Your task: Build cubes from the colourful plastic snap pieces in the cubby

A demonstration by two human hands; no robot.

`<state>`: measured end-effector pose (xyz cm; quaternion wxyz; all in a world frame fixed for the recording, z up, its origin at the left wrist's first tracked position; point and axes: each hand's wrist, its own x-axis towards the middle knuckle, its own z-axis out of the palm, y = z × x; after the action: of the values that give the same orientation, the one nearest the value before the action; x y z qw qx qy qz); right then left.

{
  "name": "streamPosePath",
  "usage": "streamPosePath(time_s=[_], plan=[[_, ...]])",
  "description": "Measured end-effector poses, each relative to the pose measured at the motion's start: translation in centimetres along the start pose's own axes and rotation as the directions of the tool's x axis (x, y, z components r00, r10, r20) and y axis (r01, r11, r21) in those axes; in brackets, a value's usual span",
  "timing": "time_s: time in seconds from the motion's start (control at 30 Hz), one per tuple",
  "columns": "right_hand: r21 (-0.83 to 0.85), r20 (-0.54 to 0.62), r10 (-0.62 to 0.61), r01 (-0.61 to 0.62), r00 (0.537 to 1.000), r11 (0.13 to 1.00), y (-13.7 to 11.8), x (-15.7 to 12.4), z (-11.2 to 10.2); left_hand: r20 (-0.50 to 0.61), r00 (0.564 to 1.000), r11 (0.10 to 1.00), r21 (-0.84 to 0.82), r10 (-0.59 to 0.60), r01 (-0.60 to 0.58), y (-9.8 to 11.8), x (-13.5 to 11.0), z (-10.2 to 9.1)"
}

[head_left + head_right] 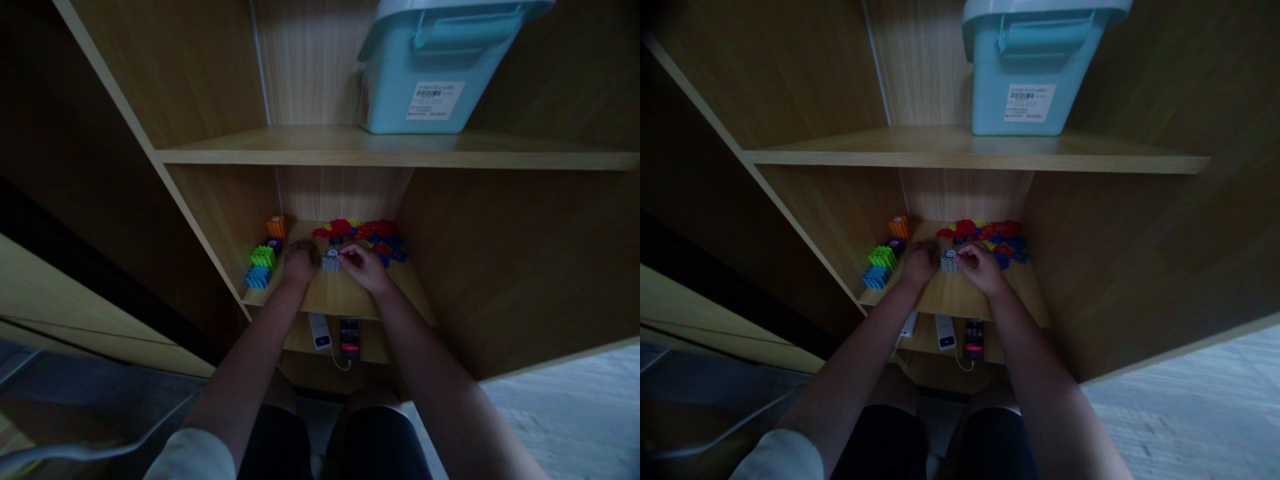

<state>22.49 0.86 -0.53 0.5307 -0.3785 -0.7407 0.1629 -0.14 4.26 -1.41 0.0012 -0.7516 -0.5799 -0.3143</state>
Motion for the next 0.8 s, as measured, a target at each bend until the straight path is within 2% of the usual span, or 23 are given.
streamPosePath(time_s=[0.27,0.57,0.7,0.8], plan=[[-0.018,-0.003,-0.007,0.007,1.0,1.0,-0.18,0.04,-0.1,-0.096,0.991,0.991,0.089,-0.092,0.1,-0.03,0.04,0.26],[-0.018,-0.002,-0.001,0.001,1.0,1.0,-0.65,0.05,-0.28,-0.044,0.993,0.989,0.099,-0.108,0.112,-0.19,0.19,0.07],[-0.023,-0.001,-0.006,0.006,1.0,1.0,-0.59,0.09,-0.29,-0.049,0.989,0.99,0.035,-0.138,0.14,-0.28,0.3,0.03],[-0.02,-0.01,-0.025,0.025,1.0,0.999,-0.41,0.08,-0.29,-0.111,0.985,0.986,-0.115,-0.131,0.118,-0.63,0.45,-0.15]])
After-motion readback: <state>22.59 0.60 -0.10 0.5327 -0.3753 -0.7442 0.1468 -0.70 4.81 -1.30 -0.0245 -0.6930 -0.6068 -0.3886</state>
